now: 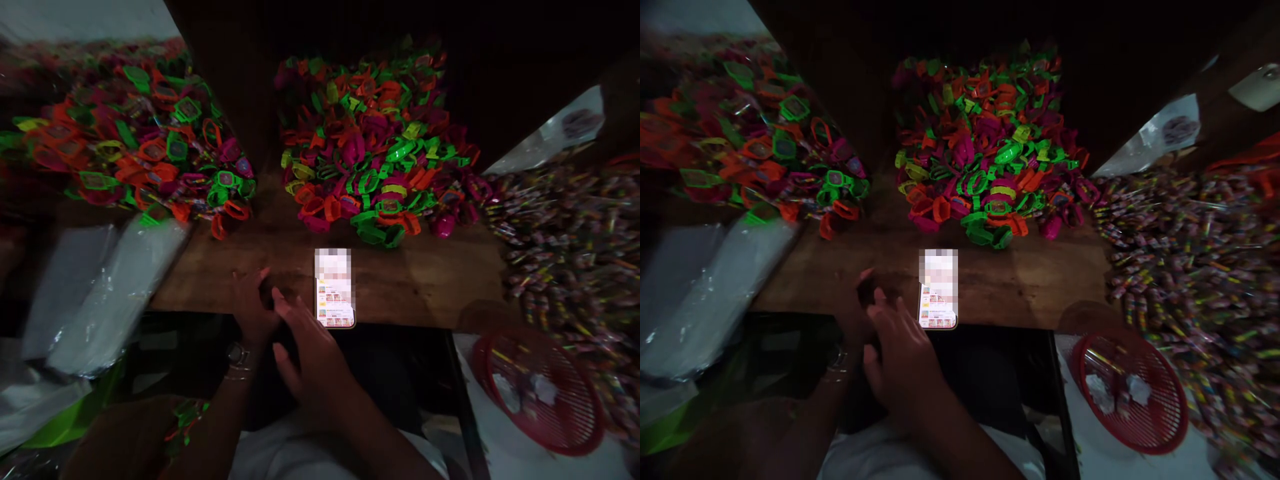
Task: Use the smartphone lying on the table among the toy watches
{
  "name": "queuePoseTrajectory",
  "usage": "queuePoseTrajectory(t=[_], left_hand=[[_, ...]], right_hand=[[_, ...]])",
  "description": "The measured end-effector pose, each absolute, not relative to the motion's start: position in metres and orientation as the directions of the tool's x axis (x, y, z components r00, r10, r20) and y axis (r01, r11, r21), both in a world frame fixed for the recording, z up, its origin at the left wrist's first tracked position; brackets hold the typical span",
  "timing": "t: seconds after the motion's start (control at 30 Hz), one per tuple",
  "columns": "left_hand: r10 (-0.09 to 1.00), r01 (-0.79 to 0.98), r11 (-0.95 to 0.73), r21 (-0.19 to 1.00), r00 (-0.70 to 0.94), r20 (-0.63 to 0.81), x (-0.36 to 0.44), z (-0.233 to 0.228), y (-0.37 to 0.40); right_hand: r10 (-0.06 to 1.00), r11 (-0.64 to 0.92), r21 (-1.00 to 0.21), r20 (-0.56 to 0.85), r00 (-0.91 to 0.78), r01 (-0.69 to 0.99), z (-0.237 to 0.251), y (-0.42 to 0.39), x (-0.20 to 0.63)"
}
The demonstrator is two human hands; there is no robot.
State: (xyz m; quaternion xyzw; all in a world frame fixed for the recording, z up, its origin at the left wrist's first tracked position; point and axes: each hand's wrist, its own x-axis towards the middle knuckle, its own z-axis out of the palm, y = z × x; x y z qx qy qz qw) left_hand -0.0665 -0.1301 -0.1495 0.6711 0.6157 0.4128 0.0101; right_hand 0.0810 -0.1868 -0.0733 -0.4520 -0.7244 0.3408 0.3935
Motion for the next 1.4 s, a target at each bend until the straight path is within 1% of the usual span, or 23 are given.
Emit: queuePoseTrajectory(t=[0.1,0.17,0.2,0.27,0.37,0.5,0.6,0.7,0.8,0.9,1.03,1.13,1.27,1.4], left_hand=[[0.744,0.868,-0.322,0.377,-0.014,0.668,-0.063,-0.143,-0.129],[0.722,0.879,-0.339,0.337,0.013,0.692,-0.062,-0.141,-0.128],[0.717,0.881,-0.341,0.329,0.017,0.697,-0.061,-0.140,-0.127],[0.717,0.881,-0.340,0.331,0.015,0.697,-0.061,-0.141,-0.127],[0.733,0.875,-0.329,0.356,0.000,0.680,-0.062,-0.143,-0.127],[0.732,0.874,-0.328,0.359,-0.005,0.681,-0.063,-0.146,-0.127],[0.725,0.874,-0.328,0.358,-0.009,0.688,-0.063,-0.145,-0.127],[0.724,0.875,-0.336,0.350,0.002,0.690,-0.063,-0.144,-0.127],[0.741,0.876,-0.328,0.354,0.007,0.671,-0.063,-0.143,-0.128],[0.762,0.871,-0.312,0.380,-0.009,0.647,-0.063,-0.142,-0.127],[0.721,0.879,-0.334,0.340,0.006,0.693,-0.062,-0.141,-0.126],[0.711,0.889,-0.332,0.314,0.018,0.703,-0.062,-0.142,-0.126],[0.751,0.880,-0.313,0.356,0.000,0.661,-0.063,-0.144,-0.126],[0.758,0.888,-0.281,0.364,-0.027,0.652,-0.062,-0.144,-0.126]], right_hand=[[0.954,0.295,-0.863,0.285,-0.087,0.411,-0.077,-0.175,0.108],[0.965,0.219,-0.868,0.262,0.034,0.446,-0.084,-0.166,0.128],[0.968,0.188,-0.877,0.243,0.070,0.443,-0.088,-0.162,0.137],[0.975,0.158,-0.903,0.208,0.084,0.400,-0.098,-0.155,0.149],[0.982,0.154,-0.922,0.182,0.047,0.355,-0.109,-0.148,0.156],[0.989,0.126,-0.909,0.147,0.023,0.396,-0.117,-0.144,0.155],[0.982,0.127,-0.901,0.173,0.074,0.415,-0.115,-0.145,0.156],[0.968,0.152,-0.908,0.216,0.126,0.389,-0.110,-0.147,0.159],[0.961,0.134,-0.913,0.215,0.175,0.386,-0.105,-0.150,0.166],[0.949,0.119,-0.892,0.231,0.212,0.437,-0.103,-0.155,0.174],[0.922,0.128,-0.852,0.291,0.257,0.507,-0.102,-0.165,0.185],[0.920,0.103,-0.874,0.266,0.288,0.475,-0.100,-0.172,0.190],[0.892,0.050,-0.868,0.261,0.368,0.495,-0.099,-0.179,0.193],[0.892,0.052,-0.874,0.259,0.371,0.484,-0.099,-0.179,0.193]])
